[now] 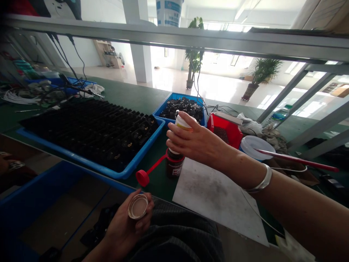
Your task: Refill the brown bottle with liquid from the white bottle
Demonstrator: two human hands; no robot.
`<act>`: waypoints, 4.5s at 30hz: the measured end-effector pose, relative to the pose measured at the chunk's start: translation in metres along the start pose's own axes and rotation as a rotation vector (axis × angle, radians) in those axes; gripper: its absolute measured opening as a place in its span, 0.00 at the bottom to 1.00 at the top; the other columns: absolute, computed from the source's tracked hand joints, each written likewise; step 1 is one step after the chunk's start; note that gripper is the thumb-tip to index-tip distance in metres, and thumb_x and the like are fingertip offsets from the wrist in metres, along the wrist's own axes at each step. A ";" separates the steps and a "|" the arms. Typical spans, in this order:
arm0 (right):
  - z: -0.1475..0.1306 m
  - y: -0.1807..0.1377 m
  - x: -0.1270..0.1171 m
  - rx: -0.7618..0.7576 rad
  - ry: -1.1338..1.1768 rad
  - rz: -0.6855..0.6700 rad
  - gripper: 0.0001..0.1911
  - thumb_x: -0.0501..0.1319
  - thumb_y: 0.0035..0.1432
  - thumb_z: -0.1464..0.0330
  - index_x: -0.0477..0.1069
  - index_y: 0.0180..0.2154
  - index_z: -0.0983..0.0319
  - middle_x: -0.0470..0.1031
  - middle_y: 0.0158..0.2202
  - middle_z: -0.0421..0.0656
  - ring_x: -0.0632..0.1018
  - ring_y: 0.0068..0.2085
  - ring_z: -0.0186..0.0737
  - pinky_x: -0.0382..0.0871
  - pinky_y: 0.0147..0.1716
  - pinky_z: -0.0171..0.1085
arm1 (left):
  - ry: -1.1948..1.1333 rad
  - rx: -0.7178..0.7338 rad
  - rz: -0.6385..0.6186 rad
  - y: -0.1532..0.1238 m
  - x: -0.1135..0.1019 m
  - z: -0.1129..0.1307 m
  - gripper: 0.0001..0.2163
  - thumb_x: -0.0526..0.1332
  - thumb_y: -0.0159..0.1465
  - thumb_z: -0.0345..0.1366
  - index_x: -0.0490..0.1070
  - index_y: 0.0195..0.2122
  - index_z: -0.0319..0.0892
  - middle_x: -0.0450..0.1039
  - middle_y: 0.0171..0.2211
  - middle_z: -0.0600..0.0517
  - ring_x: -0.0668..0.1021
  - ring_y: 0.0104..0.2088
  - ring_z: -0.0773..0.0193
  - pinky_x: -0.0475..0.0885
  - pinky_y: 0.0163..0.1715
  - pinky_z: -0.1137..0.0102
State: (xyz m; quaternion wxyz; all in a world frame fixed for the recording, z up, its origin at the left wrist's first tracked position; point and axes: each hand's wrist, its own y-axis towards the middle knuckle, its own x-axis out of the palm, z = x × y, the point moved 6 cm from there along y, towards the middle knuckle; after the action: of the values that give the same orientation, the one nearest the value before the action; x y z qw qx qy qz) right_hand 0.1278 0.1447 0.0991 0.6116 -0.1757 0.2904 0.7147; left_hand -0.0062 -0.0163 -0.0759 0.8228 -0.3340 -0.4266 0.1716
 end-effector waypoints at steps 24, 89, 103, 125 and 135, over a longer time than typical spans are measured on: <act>0.008 0.004 -0.006 0.030 -0.024 0.032 0.22 0.53 0.68 0.81 0.75 0.55 0.56 0.80 0.58 0.43 0.77 0.62 0.47 0.69 0.69 0.60 | -0.019 -0.014 -0.038 -0.004 0.004 0.001 0.23 0.45 0.76 0.43 0.71 0.31 0.38 0.69 0.21 0.52 0.61 0.11 0.74 0.51 0.14 0.76; 0.020 -0.028 0.023 0.365 0.348 -0.027 0.25 0.64 0.65 0.76 0.68 0.61 0.56 0.78 0.61 0.47 0.75 0.62 0.56 0.66 0.58 0.60 | -0.044 -0.015 -0.018 -0.001 0.005 -0.001 0.24 0.45 0.76 0.43 0.72 0.30 0.37 0.70 0.20 0.51 0.61 0.10 0.74 0.50 0.12 0.77; 0.018 -0.024 0.007 0.241 0.366 -0.024 0.39 0.54 0.65 0.84 0.60 0.67 0.41 0.74 0.65 0.38 0.72 0.69 0.51 0.62 0.72 0.65 | -0.050 -0.017 -0.053 0.004 0.002 -0.003 0.23 0.45 0.75 0.43 0.72 0.30 0.37 0.70 0.21 0.51 0.62 0.11 0.74 0.50 0.12 0.77; 0.043 -0.013 0.009 0.160 0.344 -0.099 0.21 0.56 0.69 0.72 0.70 0.60 0.53 0.80 0.58 0.45 0.76 0.60 0.55 0.68 0.55 0.59 | -0.011 -0.026 -0.107 0.007 0.005 -0.011 0.22 0.45 0.75 0.44 0.71 0.32 0.38 0.70 0.22 0.52 0.62 0.11 0.74 0.47 0.14 0.76; 0.017 -0.016 0.013 0.225 0.226 -0.047 0.26 0.54 0.68 0.81 0.67 0.62 0.54 0.76 0.64 0.47 0.76 0.64 0.58 0.69 0.61 0.67 | -0.026 -0.041 -0.075 0.003 0.008 -0.008 0.22 0.45 0.75 0.44 0.71 0.31 0.38 0.70 0.21 0.52 0.62 0.11 0.74 0.46 0.14 0.76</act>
State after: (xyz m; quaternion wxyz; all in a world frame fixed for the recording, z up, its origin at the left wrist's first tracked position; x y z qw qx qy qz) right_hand 0.1429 0.1672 0.1013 0.6076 -0.1921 0.4314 0.6386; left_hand 0.0054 -0.0125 -0.0766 0.8161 -0.3321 -0.4530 0.1361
